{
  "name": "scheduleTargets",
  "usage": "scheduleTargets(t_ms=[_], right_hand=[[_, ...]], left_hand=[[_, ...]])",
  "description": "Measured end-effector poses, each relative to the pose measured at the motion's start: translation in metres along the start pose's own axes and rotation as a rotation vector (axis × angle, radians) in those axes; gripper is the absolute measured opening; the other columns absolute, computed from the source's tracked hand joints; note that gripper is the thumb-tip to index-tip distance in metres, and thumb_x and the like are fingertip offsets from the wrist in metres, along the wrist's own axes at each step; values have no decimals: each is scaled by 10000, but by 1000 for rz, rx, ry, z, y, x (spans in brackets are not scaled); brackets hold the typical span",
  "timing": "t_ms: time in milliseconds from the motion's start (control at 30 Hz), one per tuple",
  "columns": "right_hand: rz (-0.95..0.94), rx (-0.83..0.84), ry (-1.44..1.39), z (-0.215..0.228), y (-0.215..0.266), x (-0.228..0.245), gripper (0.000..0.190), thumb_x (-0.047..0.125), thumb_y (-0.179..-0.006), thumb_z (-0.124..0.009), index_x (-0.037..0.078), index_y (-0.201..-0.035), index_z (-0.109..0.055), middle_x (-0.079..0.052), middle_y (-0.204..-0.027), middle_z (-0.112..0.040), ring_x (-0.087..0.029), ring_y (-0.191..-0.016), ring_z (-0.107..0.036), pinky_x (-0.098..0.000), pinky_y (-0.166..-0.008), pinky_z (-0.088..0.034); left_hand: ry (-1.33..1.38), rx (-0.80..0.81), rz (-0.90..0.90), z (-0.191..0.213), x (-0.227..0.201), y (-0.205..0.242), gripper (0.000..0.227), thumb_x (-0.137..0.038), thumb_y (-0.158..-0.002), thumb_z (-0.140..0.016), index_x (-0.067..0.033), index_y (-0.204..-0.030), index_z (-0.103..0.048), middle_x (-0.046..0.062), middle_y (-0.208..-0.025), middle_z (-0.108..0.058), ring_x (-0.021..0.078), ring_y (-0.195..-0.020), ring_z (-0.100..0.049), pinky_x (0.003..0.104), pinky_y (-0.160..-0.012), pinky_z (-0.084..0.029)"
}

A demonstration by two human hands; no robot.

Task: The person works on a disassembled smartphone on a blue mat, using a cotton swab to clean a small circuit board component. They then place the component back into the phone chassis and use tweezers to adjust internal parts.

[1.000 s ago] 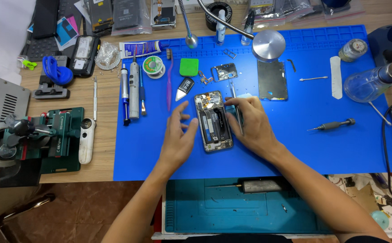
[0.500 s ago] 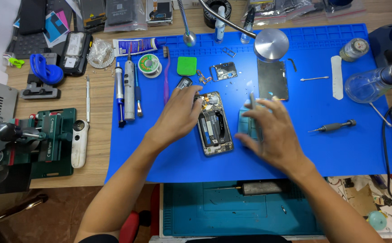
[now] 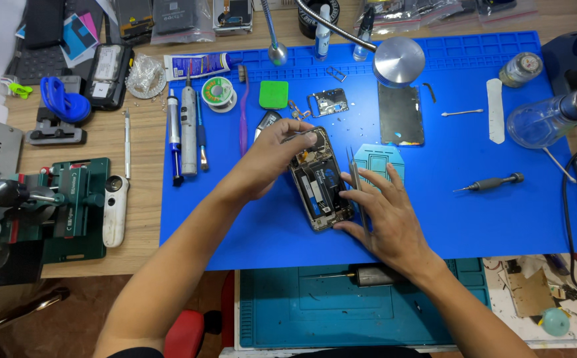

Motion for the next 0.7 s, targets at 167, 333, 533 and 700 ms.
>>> scheduleTargets(t_ms=[167,333,533,700], right_hand=[[-98,-17,-179,19,0,-1,454,272,-894,-767,154,-1320,-664,-43,-1436,-674,-321,-1396,-565,-594,-1250,-330],[-299,-117,-468,44,-6,-1,420,253,-1090,-442,76,-1441,-589,-86,-1203,-780,-314,-1273,-685,-565,-1219,-424],[-372,-241,-531,28,-15,0,377,96,-1036,-594,-38,-1385,-638,-190,-1036,-777,-342,-1036,-760,-500,-946,-577],[-370,-338,-514,22,-25,9,245,19,-1031,-635,-35,-1249,-731,-215,-1088,-781,-374,-1088,-767,-483,-899,-627]], left_hand=[[186,110,105,-10,6,-4,479,-184,-944,-751,10,-1357,-605,212,-1157,-667,272,-1041,-726,424,-814,-650],[186,137,114,-10,22,-8,495,-232,-962,-751,56,-1355,-667,236,-1170,-743,257,-1031,-745,419,-820,-649],[240,115,82,-6,31,-6,462,-216,-960,-761,55,-1327,-692,207,-1117,-773,228,-981,-759,402,-795,-659],[241,140,26,-8,24,1,452,-197,-974,-739,54,-1346,-682,259,-1139,-765,306,-1008,-760,461,-797,-665]])
Point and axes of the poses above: each hand's wrist, its own y-axis away from the middle knuckle, its own z-axis out of the back of the hand, x = y × z, the point moved 2 cm from there along -y, towards the middle knuckle
